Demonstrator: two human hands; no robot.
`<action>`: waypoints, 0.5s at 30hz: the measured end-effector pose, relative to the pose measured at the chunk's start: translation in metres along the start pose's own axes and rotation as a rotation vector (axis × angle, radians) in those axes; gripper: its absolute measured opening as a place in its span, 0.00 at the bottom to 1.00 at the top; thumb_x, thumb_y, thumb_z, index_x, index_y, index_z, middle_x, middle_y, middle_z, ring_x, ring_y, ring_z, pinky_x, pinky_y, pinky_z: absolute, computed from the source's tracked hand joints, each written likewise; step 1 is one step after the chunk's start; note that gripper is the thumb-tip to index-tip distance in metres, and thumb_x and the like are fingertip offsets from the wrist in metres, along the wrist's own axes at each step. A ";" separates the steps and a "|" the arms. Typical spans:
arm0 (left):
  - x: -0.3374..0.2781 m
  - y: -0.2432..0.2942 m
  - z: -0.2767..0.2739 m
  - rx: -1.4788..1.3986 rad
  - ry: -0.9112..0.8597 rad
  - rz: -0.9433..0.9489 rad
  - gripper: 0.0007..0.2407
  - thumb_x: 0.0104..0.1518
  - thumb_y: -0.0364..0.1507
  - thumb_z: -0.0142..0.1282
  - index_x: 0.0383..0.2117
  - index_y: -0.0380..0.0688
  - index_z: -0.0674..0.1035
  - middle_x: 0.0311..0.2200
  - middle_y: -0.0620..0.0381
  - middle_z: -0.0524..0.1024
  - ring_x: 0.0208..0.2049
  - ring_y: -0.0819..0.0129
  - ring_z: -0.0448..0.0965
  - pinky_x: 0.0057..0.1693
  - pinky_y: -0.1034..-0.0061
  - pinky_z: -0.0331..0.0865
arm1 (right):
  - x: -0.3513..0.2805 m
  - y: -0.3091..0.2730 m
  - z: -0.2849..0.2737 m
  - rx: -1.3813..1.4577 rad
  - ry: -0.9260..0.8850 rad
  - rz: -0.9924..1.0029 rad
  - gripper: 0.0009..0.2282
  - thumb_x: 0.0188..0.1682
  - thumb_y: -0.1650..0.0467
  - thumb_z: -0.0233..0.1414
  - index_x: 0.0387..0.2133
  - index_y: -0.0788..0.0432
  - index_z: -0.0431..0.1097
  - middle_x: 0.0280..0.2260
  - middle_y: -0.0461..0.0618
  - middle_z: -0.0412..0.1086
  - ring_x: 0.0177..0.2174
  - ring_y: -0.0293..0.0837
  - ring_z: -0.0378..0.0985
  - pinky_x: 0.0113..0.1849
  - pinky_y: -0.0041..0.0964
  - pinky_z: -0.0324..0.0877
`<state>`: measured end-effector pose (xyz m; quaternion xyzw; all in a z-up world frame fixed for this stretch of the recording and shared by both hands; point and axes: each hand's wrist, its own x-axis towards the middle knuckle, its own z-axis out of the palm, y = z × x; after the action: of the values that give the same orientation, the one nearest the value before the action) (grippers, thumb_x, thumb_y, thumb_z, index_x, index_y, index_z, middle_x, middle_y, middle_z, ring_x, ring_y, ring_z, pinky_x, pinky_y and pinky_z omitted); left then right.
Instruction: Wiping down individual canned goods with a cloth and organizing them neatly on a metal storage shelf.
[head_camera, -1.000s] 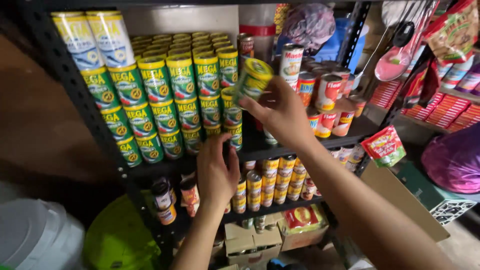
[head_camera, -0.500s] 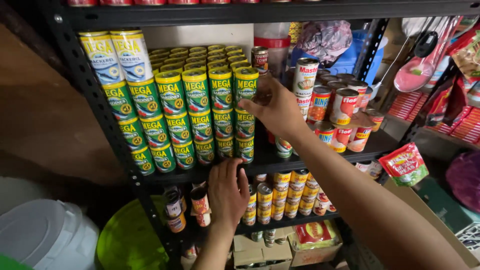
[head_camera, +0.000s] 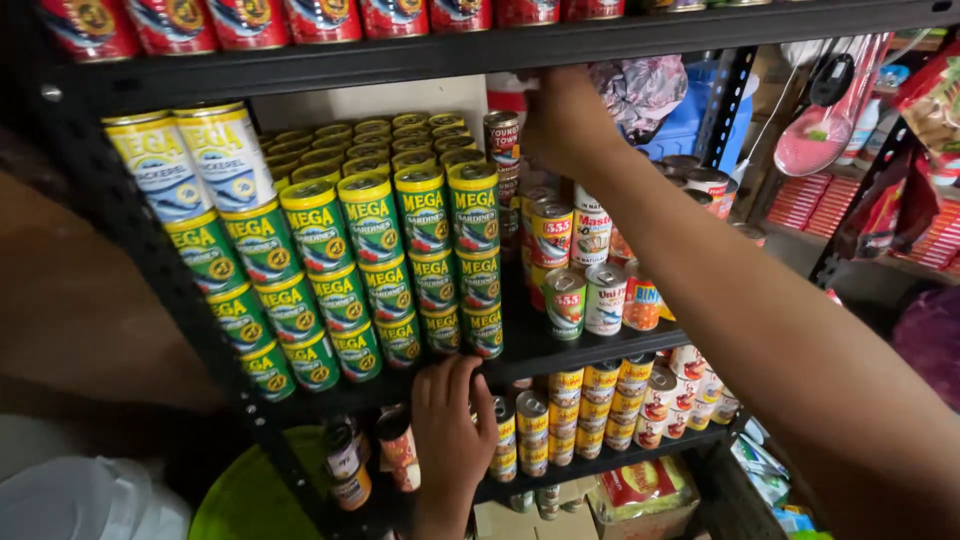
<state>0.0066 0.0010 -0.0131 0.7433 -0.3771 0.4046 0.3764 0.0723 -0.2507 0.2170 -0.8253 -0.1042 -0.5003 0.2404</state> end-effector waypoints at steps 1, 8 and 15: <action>-0.001 -0.002 0.002 -0.015 -0.003 0.003 0.11 0.54 0.24 0.54 0.44 0.39 0.76 0.43 0.50 0.77 0.41 0.52 0.74 0.50 0.62 0.68 | 0.010 0.012 0.008 -0.186 -0.043 -0.158 0.16 0.43 0.78 0.53 0.46 0.68 0.71 0.42 0.72 0.74 0.35 0.72 0.75 0.35 0.56 0.70; -0.010 -0.019 0.012 0.044 -0.025 0.041 0.12 0.54 0.24 0.55 0.45 0.40 0.75 0.46 0.51 0.75 0.41 0.52 0.72 0.51 0.61 0.67 | 0.001 0.185 0.103 -0.687 -0.531 -0.059 0.32 0.32 0.79 0.54 0.57 0.53 0.65 0.57 0.58 0.62 0.51 0.65 0.67 0.42 0.66 0.71; -0.015 -0.030 0.030 0.080 -0.007 0.073 0.12 0.52 0.26 0.55 0.43 0.43 0.77 0.41 0.50 0.76 0.40 0.50 0.74 0.50 0.59 0.68 | 0.045 0.180 0.106 -0.497 -0.716 -0.050 0.25 0.34 0.68 0.65 0.46 0.57 0.65 0.34 0.50 0.76 0.29 0.52 0.75 0.33 0.45 0.71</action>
<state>0.0366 -0.0082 -0.0458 0.7450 -0.3884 0.4303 0.3301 0.2503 -0.3564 0.1629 -0.9767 -0.0775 -0.1980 -0.0289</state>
